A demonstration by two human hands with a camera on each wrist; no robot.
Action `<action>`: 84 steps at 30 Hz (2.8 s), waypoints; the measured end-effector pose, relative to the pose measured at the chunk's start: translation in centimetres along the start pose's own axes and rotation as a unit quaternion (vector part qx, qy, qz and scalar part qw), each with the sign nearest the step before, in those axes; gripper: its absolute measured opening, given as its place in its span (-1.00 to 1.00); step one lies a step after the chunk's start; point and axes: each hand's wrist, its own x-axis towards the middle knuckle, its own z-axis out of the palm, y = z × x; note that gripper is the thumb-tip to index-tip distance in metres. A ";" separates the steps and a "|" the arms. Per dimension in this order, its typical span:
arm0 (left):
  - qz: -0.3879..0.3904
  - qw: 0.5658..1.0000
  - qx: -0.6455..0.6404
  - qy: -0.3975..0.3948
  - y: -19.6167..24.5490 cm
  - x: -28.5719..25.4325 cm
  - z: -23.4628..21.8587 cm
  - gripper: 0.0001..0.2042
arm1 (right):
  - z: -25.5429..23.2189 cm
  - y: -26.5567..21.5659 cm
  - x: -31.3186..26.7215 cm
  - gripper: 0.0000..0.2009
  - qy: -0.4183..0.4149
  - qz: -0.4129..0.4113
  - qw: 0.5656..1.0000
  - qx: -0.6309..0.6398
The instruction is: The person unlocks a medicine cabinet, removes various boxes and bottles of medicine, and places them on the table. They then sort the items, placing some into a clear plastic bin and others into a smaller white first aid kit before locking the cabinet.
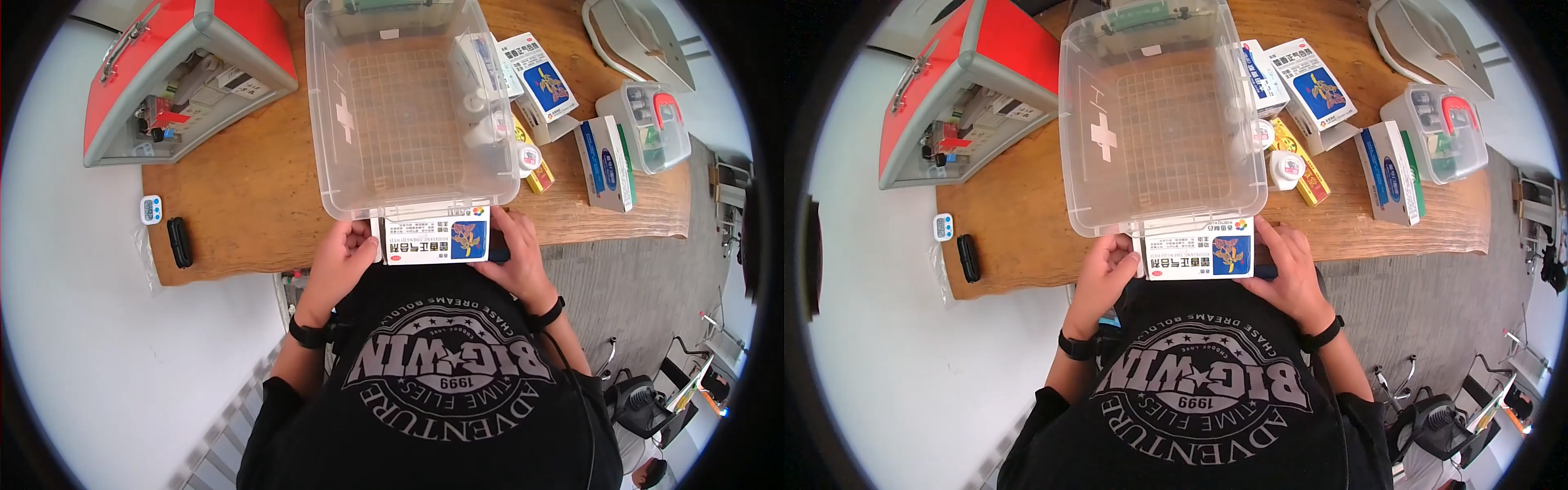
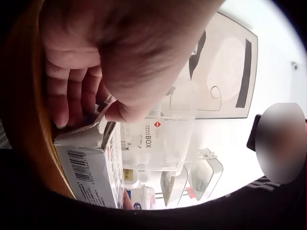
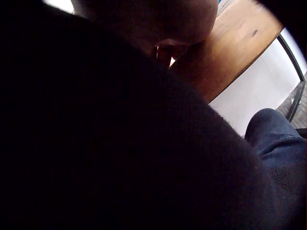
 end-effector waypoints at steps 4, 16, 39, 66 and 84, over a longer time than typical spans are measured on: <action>-0.016 0.998 -0.059 -0.025 1.2 -0.2 1.0 -0.76 | 0.0 0.0 0.0 -0.01 -0.001 0.003 1.000 0.001; -0.028 0.998 0.012 -0.052 1.7 0.0 1.0 -0.70 | -1.9 -1.3 0.8 -0.09 -0.023 0.007 0.998 0.053; -0.056 0.995 -0.075 -0.041 1.8 -1.6 -0.4 -0.87 | -2.9 -3.6 1.1 -0.19 -0.080 0.004 0.974 0.210; 0.129 0.971 0.203 0.014 5.2 -2.3 2.1 -0.41 | -5.9 -2.0 3.0 -0.40 -0.182 0.169 0.918 0.310; 0.201 0.850 0.480 -0.084 11.3 -6.0 0.3 -0.48 | -2.8 3.5 3.3 -0.56 -0.214 0.133 0.854 0.455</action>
